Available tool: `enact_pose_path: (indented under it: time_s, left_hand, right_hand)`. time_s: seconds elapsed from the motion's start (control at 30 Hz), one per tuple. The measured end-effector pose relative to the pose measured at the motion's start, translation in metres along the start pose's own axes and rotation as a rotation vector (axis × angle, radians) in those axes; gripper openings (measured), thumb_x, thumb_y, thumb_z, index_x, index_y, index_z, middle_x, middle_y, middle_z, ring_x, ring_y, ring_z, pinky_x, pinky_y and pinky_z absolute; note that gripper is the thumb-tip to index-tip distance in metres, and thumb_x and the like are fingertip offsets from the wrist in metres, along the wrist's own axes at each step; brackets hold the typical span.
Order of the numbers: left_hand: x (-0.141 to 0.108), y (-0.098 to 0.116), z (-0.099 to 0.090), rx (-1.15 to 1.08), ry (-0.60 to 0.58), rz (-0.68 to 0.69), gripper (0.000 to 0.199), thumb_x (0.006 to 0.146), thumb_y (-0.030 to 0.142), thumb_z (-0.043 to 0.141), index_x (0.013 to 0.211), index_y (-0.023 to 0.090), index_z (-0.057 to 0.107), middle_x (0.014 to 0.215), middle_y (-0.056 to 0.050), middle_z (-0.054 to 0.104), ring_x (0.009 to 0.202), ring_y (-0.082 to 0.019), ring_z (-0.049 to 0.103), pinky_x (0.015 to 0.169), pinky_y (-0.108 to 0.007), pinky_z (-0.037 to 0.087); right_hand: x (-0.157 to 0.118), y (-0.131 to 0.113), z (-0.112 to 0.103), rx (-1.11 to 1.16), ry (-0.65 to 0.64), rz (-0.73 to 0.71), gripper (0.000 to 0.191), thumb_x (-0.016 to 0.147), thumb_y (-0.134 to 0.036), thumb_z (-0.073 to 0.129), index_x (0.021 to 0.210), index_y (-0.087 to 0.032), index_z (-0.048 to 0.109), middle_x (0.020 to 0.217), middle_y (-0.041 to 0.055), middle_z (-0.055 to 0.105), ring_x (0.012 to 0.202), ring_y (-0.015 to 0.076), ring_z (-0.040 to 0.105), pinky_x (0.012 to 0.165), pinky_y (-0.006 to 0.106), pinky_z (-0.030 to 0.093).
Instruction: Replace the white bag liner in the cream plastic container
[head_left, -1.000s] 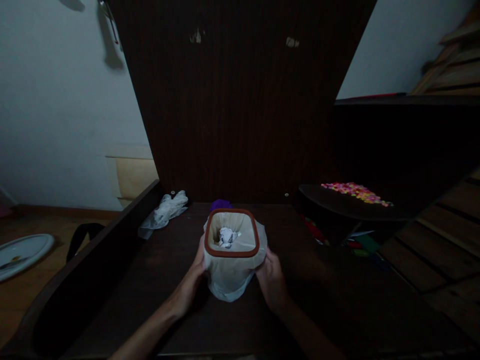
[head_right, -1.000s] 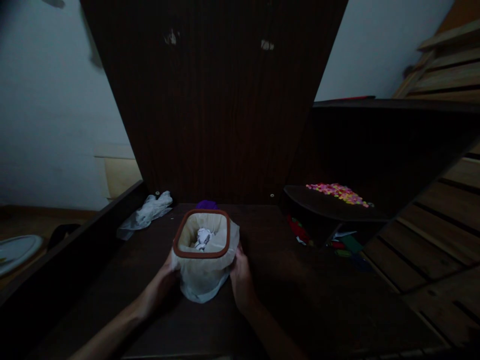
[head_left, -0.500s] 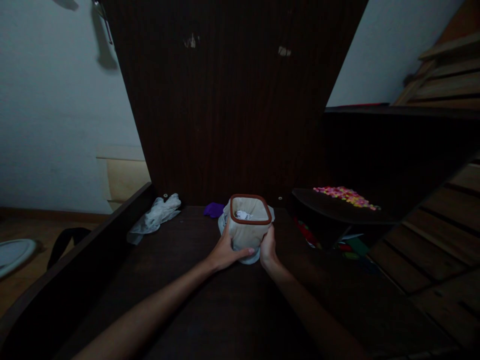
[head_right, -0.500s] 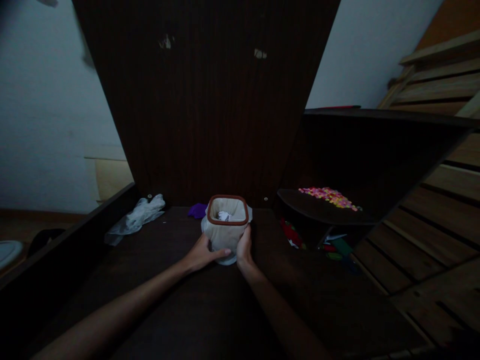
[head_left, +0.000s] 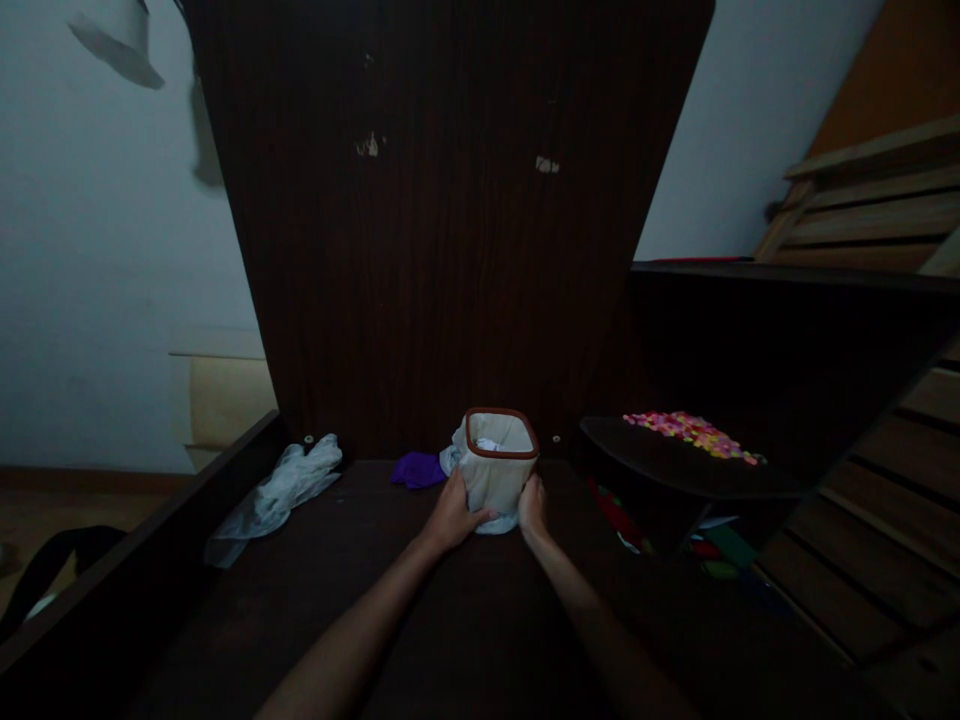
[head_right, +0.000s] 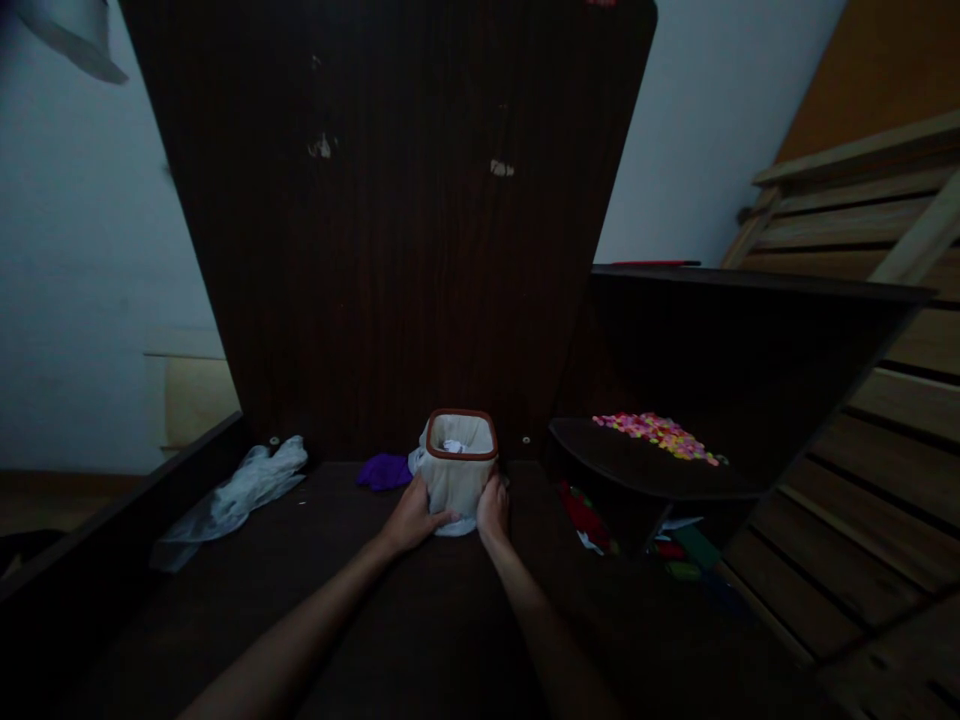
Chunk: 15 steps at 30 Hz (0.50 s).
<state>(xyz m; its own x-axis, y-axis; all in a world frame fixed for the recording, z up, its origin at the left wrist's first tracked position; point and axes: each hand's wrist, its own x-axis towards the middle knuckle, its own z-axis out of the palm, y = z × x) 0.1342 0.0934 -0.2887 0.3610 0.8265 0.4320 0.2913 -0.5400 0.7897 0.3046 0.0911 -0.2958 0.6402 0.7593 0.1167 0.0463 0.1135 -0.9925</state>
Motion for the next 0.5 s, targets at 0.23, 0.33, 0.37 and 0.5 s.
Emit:
enact_pose_path:
  time_s: [0.23,0.33,0.37,0.5]
  left_hand:
    - [0.010,-0.008,-0.003,-0.032,-0.008,0.008,0.064,0.084,0.038,0.070,0.140,0.015,0.051,0.146,-0.017,0.055,0.144,-0.032,0.043,0.122,-0.047,0.030]
    - [0.015,-0.006,-0.003,-0.070,0.021,0.005,0.049,0.091,0.038,0.061,0.134,0.015,0.056,0.141,-0.016,0.060,0.139,-0.030,0.049,0.120,-0.046,0.033]
    - [0.016,-0.006,-0.002,-0.084,0.037,0.000,0.046,0.092,0.038,0.059,0.132,0.016,0.058,0.138,-0.015,0.062,0.136,-0.030,0.051,0.119,-0.046,0.035]
    - [0.022,-0.004,0.001,-0.142,0.133,-0.035,0.033,0.095,0.036,0.052,0.119,0.017,0.064,0.123,-0.012,0.069,0.121,-0.027,0.061,0.110,-0.043,0.044]
  right_hand:
    - [0.026,0.014,0.000,-0.148,0.023,-0.011,0.028,0.099,-0.036,0.060,0.121,-0.019,0.063,0.124,0.0091,0.064,0.104,0.0217,0.065,0.090,0.043,0.057]
    - [0.030,0.020,-0.001,-0.186,0.025,-0.037,0.026,0.100,-0.037,0.059,0.115,-0.018,0.065,0.119,0.0083,0.066,0.103,0.0213,0.066,0.091,0.043,0.056]
    - [0.031,0.022,-0.001,-0.191,0.026,-0.051,0.025,0.100,-0.037,0.059,0.114,-0.017,0.066,0.119,0.0083,0.066,0.103,0.0213,0.066,0.091,0.043,0.056]
    - [0.037,0.025,-0.002,-0.177,0.029,-0.143,0.027,0.099,-0.037,0.060,0.116,-0.017,0.065,0.119,0.0085,0.066,0.103,0.0217,0.066,0.091,0.043,0.056]
